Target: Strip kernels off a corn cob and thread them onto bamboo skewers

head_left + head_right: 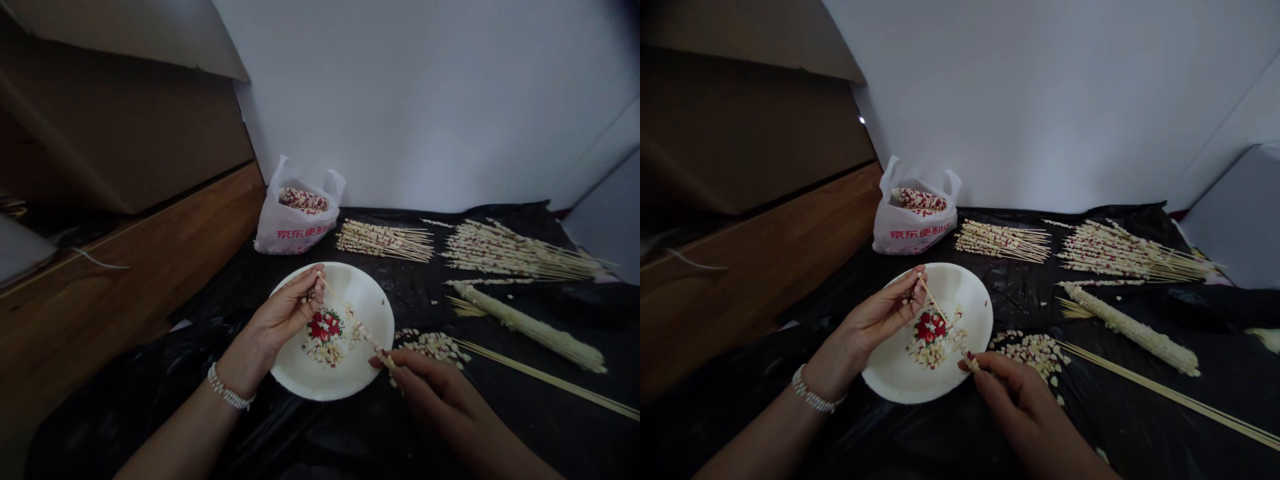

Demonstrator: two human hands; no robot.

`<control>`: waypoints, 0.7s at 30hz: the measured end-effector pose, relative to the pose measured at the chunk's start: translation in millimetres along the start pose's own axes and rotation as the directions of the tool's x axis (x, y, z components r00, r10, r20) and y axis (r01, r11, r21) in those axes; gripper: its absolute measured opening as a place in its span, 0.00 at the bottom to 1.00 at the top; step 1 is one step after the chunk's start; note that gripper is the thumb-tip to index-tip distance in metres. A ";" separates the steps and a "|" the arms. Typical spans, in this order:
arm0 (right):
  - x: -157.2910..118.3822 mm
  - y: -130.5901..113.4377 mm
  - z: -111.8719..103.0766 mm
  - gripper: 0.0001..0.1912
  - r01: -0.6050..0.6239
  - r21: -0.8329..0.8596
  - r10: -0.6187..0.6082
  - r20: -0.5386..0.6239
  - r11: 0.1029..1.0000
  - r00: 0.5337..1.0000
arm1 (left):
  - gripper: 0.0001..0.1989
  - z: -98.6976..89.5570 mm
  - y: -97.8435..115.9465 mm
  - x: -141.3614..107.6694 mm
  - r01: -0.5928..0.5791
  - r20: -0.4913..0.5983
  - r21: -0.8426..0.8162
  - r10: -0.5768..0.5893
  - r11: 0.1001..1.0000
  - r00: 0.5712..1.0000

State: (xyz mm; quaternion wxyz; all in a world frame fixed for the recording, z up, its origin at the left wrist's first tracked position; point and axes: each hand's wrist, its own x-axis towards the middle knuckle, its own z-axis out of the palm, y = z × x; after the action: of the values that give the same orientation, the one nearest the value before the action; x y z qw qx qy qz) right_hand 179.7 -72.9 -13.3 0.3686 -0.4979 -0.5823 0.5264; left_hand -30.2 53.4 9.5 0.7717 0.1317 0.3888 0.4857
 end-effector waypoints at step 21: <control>-1.0 3.5 3.9 0.21 -0.158 0.172 0.160 0.005 0.972 0.987 | 0.10 1.2 -1.8 -3.2 -0.126 0.034 0.223 0.122 0.967 0.992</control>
State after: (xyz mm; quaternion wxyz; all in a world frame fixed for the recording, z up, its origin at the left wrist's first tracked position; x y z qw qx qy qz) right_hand 176.8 -75.0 -17.3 0.3694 -0.5117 -0.4913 0.6002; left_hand -28.9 50.0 10.8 0.7238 0.2469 0.4246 0.4845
